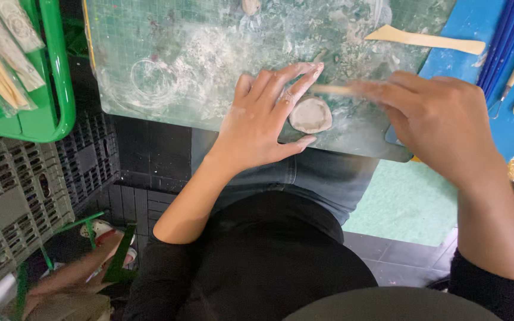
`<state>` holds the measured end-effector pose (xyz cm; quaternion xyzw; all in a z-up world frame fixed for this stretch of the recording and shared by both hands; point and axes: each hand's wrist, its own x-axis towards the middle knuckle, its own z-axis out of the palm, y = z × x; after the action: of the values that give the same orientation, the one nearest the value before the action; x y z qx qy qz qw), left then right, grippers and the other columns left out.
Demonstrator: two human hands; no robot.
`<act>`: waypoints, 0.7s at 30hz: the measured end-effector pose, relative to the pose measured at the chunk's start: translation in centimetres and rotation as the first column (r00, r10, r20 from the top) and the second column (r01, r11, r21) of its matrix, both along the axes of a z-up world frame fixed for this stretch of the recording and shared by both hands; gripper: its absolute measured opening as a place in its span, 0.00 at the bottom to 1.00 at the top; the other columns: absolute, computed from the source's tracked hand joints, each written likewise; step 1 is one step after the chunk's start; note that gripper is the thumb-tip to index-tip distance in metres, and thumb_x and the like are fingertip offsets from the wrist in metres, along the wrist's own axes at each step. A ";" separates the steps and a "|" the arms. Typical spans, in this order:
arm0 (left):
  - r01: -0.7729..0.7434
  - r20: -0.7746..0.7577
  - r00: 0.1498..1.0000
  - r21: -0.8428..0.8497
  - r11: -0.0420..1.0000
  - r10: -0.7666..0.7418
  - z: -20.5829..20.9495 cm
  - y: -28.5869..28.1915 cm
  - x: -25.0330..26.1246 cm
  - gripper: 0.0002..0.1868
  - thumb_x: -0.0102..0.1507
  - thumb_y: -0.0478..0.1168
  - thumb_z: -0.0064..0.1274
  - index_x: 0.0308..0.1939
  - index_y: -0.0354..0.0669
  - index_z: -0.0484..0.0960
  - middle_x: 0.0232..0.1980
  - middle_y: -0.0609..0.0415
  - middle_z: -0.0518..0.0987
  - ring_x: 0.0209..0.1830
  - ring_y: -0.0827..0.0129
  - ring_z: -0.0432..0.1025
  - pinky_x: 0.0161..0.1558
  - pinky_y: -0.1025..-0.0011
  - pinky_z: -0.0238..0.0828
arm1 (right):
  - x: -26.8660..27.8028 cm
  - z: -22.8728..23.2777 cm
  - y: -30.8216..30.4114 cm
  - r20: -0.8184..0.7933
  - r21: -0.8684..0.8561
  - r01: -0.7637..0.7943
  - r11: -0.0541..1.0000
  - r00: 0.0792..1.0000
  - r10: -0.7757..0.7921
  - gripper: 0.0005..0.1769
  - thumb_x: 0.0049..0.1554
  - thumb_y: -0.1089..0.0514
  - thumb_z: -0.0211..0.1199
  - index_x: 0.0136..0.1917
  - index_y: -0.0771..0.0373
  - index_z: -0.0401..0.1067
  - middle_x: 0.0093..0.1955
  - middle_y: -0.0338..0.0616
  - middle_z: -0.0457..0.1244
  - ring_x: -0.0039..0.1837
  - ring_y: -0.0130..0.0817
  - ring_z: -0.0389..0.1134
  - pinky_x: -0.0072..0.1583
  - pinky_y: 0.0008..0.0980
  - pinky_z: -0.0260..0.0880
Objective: The person shapes a small piece of clay into a cup-like form by hand and smooths the edges using a wooden tool.
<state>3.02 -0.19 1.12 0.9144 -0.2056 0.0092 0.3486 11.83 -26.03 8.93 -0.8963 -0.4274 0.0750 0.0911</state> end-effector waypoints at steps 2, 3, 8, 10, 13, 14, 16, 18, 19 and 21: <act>0.008 -0.006 1.000 0.019 1.000 -0.008 0.1 0.2 0.0 0.56 0.58 0.59 0.71 0.81 0.44 0.56 0.76 0.54 0.64 0.60 0.58 0.64 0.58 0.58 0.57 | 1.5 -0.1 -0.1 -0.042 -0.022 -0.058 0.998 0.998 0.057 0.18 0.58 0.61 0.68 0.61 0.49 0.80 0.34 0.33 0.65 0.28 0.26 0.58 0.31 0.27 0.55; 0.002 -0.008 1.000 0.021 1.000 -0.002 0.2 0.2 0.0 0.56 0.58 0.59 0.71 0.81 0.44 0.56 0.76 0.54 0.64 0.60 0.58 0.64 0.58 0.58 0.57 | 2.1 -0.2 -0.1 -0.080 -0.040 -0.111 0.993 0.991 0.107 0.21 0.57 0.62 0.68 0.63 0.47 0.80 0.35 0.32 0.66 0.28 0.26 0.59 0.31 0.28 0.56; 0.003 -0.042 0.999 -0.007 1.000 -0.004 0.4 0.4 0.4 0.58 0.56 0.61 0.70 0.80 0.44 0.55 0.75 0.53 0.63 0.58 0.56 0.64 0.58 0.58 0.57 | 3.7 -0.2 0.4 -0.128 -0.022 -0.144 0.989 0.982 0.140 0.21 0.58 0.62 0.66 0.64 0.46 0.79 0.42 0.33 0.68 0.31 0.28 0.61 0.32 0.28 0.58; 0.001 -0.056 0.998 -0.029 1.000 -0.003 0.5 0.5 0.5 0.58 0.56 0.60 0.70 0.80 0.44 0.55 0.76 0.53 0.63 0.59 0.57 0.64 0.58 0.58 0.57 | 4.3 -0.1 0.8 -0.215 -0.101 -0.197 0.975 0.962 0.172 0.25 0.55 0.61 0.67 0.64 0.40 0.80 0.38 0.29 0.67 0.28 0.28 0.60 0.31 0.28 0.58; 0.010 -0.079 0.997 -0.046 0.999 -0.013 0.6 0.5 0.7 0.57 0.56 0.59 0.70 0.81 0.44 0.55 0.77 0.54 0.63 0.58 0.57 0.65 0.58 0.58 0.57 | 4.8 0.0 1.3 -0.033 -0.178 -0.163 0.970 0.987 0.160 0.25 0.55 0.62 0.67 0.65 0.46 0.79 0.37 0.31 0.65 0.31 0.28 0.63 0.32 0.28 0.59; 0.005 -0.095 0.995 -0.036 0.999 -0.008 0.6 0.5 0.7 0.57 0.57 0.59 0.70 0.81 0.43 0.55 0.77 0.54 0.64 0.57 0.57 0.65 0.57 0.58 0.57 | 4.6 0.1 1.5 -0.131 -0.156 -0.203 0.967 0.974 0.184 0.23 0.55 0.59 0.67 0.64 0.44 0.79 0.36 0.31 0.64 0.32 0.28 0.63 0.33 0.29 0.60; -0.010 -0.098 0.995 -0.053 0.999 0.005 0.5 0.5 0.6 0.57 0.57 0.59 0.70 0.81 0.44 0.54 0.77 0.53 0.63 0.58 0.56 0.65 0.59 0.58 0.58 | 4.8 0.2 2.0 -0.230 -0.128 -0.248 0.960 0.949 0.214 0.21 0.55 0.56 0.67 0.62 0.41 0.79 0.35 0.30 0.63 0.33 0.28 0.64 0.33 0.30 0.60; -0.020 -0.094 0.996 -0.068 0.997 0.013 0.4 0.5 0.6 0.57 0.57 0.59 0.70 0.81 0.44 0.54 0.76 0.52 0.63 0.59 0.55 0.65 0.61 0.57 0.58 | 5.6 0.3 2.3 -0.185 -0.213 -0.235 0.948 0.963 0.198 0.24 0.56 0.58 0.65 0.65 0.38 0.79 0.35 0.30 0.63 0.35 0.28 0.64 0.34 0.29 0.62; -0.016 -0.095 0.995 -0.082 0.997 0.008 0.4 0.6 0.7 0.57 0.57 0.59 0.70 0.81 0.44 0.54 0.77 0.52 0.63 0.60 0.55 0.65 0.61 0.57 0.58 | 6.0 0.2 2.5 -0.182 -0.213 -0.236 0.948 0.963 0.198 0.24 0.56 0.58 0.65 0.65 0.38 0.79 0.35 0.30 0.63 0.35 0.28 0.64 0.34 0.29 0.62; -0.012 -0.105 0.994 -0.100 0.995 0.002 0.3 0.6 0.6 0.57 0.58 0.59 0.70 0.81 0.44 0.53 0.77 0.51 0.63 0.61 0.55 0.66 0.61 0.57 0.58 | 6.5 0.0 3.1 -0.242 -0.179 -0.282 0.943 0.941 0.236 0.20 0.57 0.57 0.64 0.61 0.41 0.79 0.35 0.30 0.62 0.40 0.29 0.66 0.38 0.30 0.63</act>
<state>3.59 0.37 1.44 0.8957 -0.1830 -0.0272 0.4044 18.34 -22.89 8.90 -0.8229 -0.5192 0.2287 0.0310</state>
